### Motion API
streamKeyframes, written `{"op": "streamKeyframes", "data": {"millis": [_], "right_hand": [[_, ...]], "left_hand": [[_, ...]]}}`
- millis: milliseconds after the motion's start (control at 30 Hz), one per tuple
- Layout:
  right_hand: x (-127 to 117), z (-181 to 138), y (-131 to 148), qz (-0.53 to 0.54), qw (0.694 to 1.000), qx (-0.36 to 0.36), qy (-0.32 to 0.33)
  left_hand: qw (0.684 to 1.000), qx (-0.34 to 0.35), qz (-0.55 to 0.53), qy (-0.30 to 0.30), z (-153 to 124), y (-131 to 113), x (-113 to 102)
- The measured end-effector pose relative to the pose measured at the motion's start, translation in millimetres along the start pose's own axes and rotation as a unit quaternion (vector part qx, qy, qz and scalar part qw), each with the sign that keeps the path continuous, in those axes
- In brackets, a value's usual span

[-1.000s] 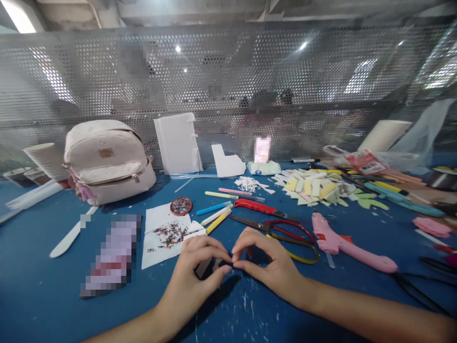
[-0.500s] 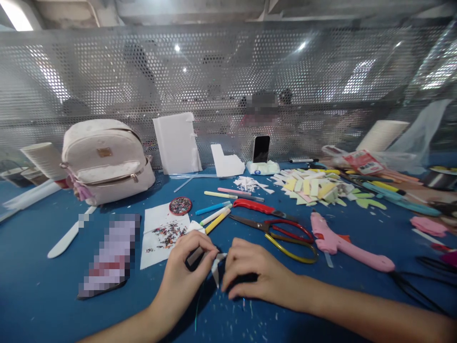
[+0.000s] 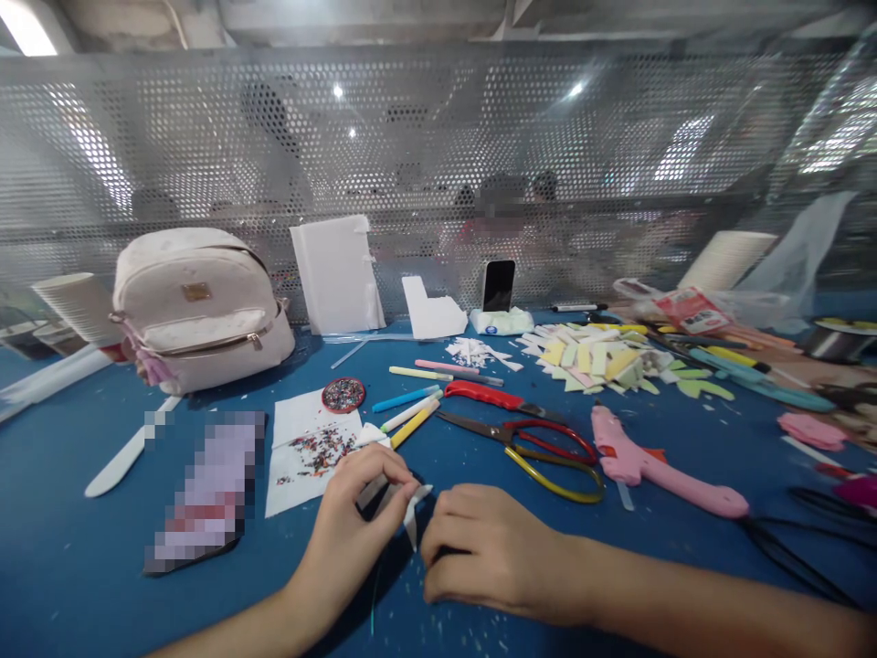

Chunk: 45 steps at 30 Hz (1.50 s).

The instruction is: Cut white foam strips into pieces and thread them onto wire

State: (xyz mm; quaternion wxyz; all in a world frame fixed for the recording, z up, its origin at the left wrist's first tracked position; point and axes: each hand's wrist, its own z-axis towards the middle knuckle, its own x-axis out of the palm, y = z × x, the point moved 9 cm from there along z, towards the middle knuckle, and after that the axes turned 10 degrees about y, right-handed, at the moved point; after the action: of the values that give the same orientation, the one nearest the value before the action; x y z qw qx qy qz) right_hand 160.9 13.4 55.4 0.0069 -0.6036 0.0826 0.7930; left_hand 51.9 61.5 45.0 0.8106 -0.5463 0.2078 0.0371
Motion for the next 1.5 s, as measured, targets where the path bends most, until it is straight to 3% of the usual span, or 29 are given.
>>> {"op": "streamKeyframes", "data": {"millis": [400, 633, 800, 900, 1100, 1500], "right_hand": [[13.1, 0.2, -11.7, 0.046, 0.997, 0.029, 0.056], [1.8, -1.3, -17.6, 0.126, 0.991, 0.053, -0.004], [-7.0, -19.6, -54.0, 0.269, 0.934, 0.214, -0.102], [-6.5, -27.4, -66.6, 0.310, 0.905, 0.255, -0.140], [-3.0, -30.3, -74.1, 0.355, 0.882, 0.265, -0.157], [-6.3, -32.5, -74.5, 0.373, 0.870, 0.268, -0.178]], "left_hand": [[1.000, 0.002, -0.005, 0.000, -0.6, 2.1, 1.1], [1.000, 0.000, -0.006, 0.008, -0.2, 2.8, 1.4], [0.998, -0.008, 0.049, 0.026, -0.4, 4.0, 1.2], [0.991, 0.004, 0.130, 0.038, -1.5, -0.8, 0.4], [0.973, 0.060, 0.218, 0.045, -2.8, -13.7, -1.8], [0.968, 0.083, 0.230, 0.053, -4.3, -22.2, 3.0]]}}
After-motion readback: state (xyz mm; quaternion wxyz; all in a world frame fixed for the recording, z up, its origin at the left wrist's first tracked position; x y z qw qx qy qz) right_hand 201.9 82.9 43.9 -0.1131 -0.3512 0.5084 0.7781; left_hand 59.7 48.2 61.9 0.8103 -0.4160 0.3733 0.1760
